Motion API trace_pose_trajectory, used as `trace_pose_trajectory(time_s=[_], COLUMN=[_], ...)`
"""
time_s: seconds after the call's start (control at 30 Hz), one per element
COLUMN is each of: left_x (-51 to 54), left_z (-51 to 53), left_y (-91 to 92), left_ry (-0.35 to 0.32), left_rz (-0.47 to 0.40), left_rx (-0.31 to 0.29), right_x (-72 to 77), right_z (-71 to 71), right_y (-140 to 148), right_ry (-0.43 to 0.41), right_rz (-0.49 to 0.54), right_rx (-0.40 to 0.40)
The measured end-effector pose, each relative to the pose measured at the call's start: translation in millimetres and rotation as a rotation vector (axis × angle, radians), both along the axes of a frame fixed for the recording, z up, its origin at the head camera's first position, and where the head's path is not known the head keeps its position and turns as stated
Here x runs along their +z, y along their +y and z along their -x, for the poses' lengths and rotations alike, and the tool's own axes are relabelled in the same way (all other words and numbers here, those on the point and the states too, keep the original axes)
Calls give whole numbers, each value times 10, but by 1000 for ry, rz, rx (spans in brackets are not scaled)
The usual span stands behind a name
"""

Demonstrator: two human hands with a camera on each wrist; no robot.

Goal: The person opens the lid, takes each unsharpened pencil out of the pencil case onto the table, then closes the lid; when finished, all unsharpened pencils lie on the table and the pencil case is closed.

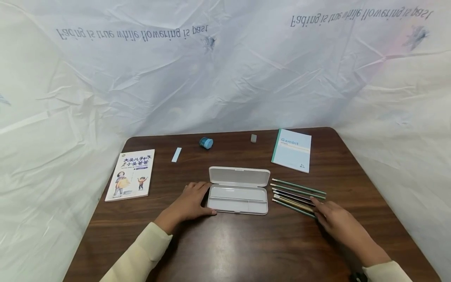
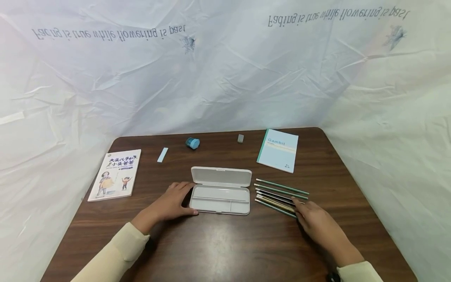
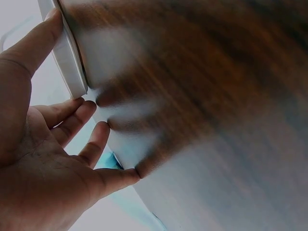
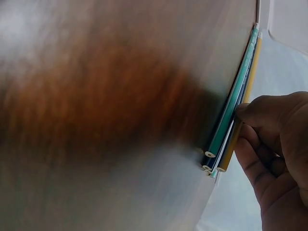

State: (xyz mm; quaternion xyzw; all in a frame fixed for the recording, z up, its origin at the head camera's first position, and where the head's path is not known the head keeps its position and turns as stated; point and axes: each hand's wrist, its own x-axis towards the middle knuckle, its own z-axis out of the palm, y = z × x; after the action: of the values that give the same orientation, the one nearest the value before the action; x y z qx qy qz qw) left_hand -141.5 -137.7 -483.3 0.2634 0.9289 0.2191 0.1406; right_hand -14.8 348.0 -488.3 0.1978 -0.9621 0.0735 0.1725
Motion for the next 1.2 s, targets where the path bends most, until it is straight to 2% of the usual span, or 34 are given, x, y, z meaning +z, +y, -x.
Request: trace_pose_trajectory(time_s=[0.13,0.3,0.47,0.57,0.73,0.83,1.07,1.2], left_x=[2,16,22,23,16,7,-14,-15], left_z=[-5,-6,-2,-2,-5,-11,-15,-8], left_y=[1,5,2,4,12,12,13,7], left_ry=[-3,-2,3,8,8,4,13,21], left_rz=[0,5,10,13,19,17,15,6], left_rx=[4,9,12,5,1,5,0,3], right_x=[4,66,169,219,223,215,179,145], right_z=[18,47,187,306,521,657,888,965], right_y=[8,-47,-277,-506,-923,-1126,-1350,-1388], right_ry=[-7,-70,-110,-121,-108,-131,-240,-261], right_rz=[-9,-13,5,22,35,32,-45,-66], right_rx=[6,-23,-12,29,161,221,246,268])
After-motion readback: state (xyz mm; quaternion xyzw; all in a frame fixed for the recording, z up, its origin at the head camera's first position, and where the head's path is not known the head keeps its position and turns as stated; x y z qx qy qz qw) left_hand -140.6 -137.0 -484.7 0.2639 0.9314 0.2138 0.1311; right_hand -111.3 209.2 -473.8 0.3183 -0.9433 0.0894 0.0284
